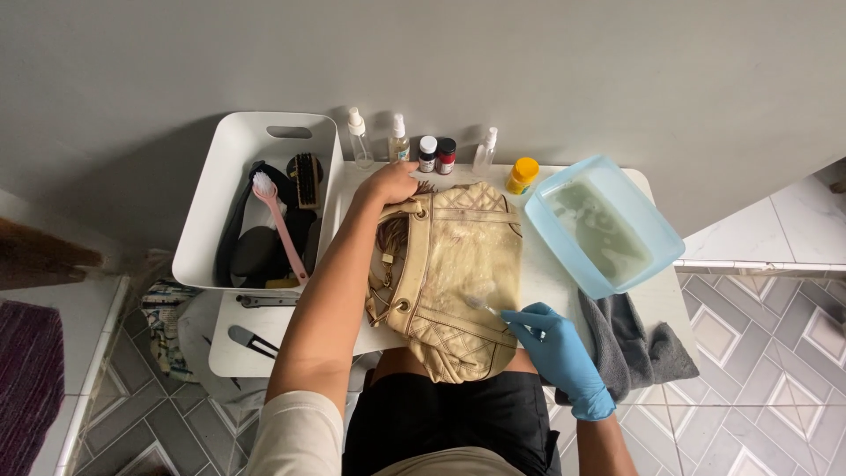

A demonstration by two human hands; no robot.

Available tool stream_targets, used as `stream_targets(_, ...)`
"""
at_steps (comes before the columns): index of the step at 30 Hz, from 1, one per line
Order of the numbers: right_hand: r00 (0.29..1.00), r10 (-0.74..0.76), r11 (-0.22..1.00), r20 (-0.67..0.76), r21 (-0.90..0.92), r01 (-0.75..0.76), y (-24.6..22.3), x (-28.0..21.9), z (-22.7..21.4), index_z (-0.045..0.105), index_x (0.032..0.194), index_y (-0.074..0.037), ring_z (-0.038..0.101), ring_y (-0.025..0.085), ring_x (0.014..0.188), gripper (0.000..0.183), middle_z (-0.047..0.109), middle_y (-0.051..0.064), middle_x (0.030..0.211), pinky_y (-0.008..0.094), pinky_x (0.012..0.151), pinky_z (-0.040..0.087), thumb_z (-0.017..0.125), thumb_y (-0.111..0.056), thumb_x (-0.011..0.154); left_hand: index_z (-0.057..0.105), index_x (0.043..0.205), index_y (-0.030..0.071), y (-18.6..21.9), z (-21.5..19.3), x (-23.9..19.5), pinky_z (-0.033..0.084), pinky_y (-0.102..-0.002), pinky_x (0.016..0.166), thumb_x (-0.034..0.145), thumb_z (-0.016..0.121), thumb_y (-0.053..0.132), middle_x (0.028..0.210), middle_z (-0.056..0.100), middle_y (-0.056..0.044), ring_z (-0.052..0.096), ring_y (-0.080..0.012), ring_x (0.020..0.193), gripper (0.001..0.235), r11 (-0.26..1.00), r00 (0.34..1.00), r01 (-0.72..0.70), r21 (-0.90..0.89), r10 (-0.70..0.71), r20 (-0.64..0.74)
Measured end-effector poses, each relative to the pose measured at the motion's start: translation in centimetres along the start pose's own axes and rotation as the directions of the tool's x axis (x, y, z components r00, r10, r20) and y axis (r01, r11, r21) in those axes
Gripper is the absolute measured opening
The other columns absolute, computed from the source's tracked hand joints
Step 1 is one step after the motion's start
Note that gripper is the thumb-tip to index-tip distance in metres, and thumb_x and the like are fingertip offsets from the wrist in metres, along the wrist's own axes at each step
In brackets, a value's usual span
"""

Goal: The person scrubs a beige handbag with a toothbrush dipped in soapy water, then wipes the surface with a gray cloth. The person repeats this process on different sections of the bag, including the handle and body, while wearing blue gloves.

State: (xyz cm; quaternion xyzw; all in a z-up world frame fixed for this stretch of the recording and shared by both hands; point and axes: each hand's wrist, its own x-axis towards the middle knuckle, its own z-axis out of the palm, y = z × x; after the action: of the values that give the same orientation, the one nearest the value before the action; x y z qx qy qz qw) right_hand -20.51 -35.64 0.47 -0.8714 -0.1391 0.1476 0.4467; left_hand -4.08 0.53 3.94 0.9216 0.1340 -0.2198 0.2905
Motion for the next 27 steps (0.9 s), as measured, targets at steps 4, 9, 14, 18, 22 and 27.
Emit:
stream_targets(4, 0.979, 0.152, 0.986, -0.138, -0.045, -0.160, -0.6, -0.1, -0.3, 0.084, 0.112, -0.016, 0.049, 0.013, 0.058, 0.023, 0.067, -0.005, 0.088, 0.026, 0.069, 0.045, 0.070, -0.019, 0.094, 0.034, 0.161, 0.025, 0.4, -0.2, -0.3, 0.030, -0.044, 0.122, 0.092, 0.034, 0.011, 0.169, 0.025, -0.010, 0.034, -0.0312, 0.152, 0.071, 0.999, 0.999, 0.037, -0.009, -0.037, 0.019)
stream_targets(9, 0.974, 0.197, 0.978, -0.111, -0.051, -0.204, -1.4, -0.5, -0.3, 0.084, 0.111, -0.018, 0.043, 0.013, 0.054, 0.023, 0.067, -0.006, 0.091, 0.026, 0.065, 0.041, 0.069, -0.022, 0.094, 0.053, 0.098, 0.006, 0.0, -0.2, 0.9, 0.039, -0.044, 0.095, 0.096, 0.023, 0.026, 0.126, 0.062, -0.019, 0.056, -0.0267, 0.108, 0.036, 0.999, 0.997, -0.040, -0.034, 0.042, 0.057)
stream_targets(14, 0.992, 0.083, 0.996, -0.098, -0.013, -0.085, -0.2, -0.3, 0.0, 0.082, 0.116, -0.015, 0.050, 0.012, 0.061, 0.026, 0.066, -0.004, 0.090, 0.025, 0.068, 0.044, 0.070, -0.016, 0.093, 0.040, 0.152, 0.012, 1.1, -0.2, -0.2, 0.028, -0.049, 0.119, 0.101, 0.017, 0.037, 0.166, 0.030, -0.017, 0.037, -0.0329, 0.147, 0.061, 1.000, 0.997, -0.005, -0.017, 0.007, 0.078)
stream_targets(18, 0.981, -0.018, 0.982, -0.191, -0.186, -0.018, 3.1, 0.5, 0.6, 0.082, 0.111, -0.023, 0.067, 0.019, 0.070, 0.024, 0.072, 0.002, 0.094, 0.035, 0.059, 0.057, 0.071, -0.016, 0.091, 0.059, 0.142, 0.010, -0.6, 0.6, 0.2, 0.030, -0.049, 0.125, 0.096, 0.032, 0.055, 0.154, 0.050, -0.017, 0.043, -0.0376, 0.145, 0.070, 0.993, 0.995, -0.084, -0.078, 0.079, -0.058)
stream_targets(22, 0.996, -0.072, 0.997, -0.057, -0.022, 0.071, 1.3, 0.1, 0.5, 0.084, 0.106, -0.013, 0.065, 0.022, 0.071, 0.022, 0.074, 0.010, 0.091, 0.037, 0.058, 0.054, 0.071, -0.008, 0.090, 0.053, 0.149, 0.002, 1.1, 0.4, -4.6, 0.031, -0.051, 0.123, 0.099, 0.035, 0.052, 0.154, 0.049, -0.024, 0.046, -0.0400, 0.144, 0.073, 0.994, 0.990, -0.114, -0.003, 0.113, -0.087)
stream_targets(27, 0.993, -0.073, 0.990, -0.097, -0.131, 0.060, 2.5, 1.5, 0.0, 0.082, 0.114, -0.022, 0.062, 0.016, 0.068, 0.026, 0.071, 0.005, 0.092, 0.033, 0.055, 0.054, 0.069, -0.014, 0.093, 0.048, 0.154, 0.009, 6.1, -0.7, -18.3, 0.039, -0.056, 0.115, 0.101, 0.048, 0.011, 0.141, 0.059, -0.021, 0.054, -0.0381, 0.135, 0.053, 0.815, 0.780, -0.580, -0.013, 0.551, -0.297)
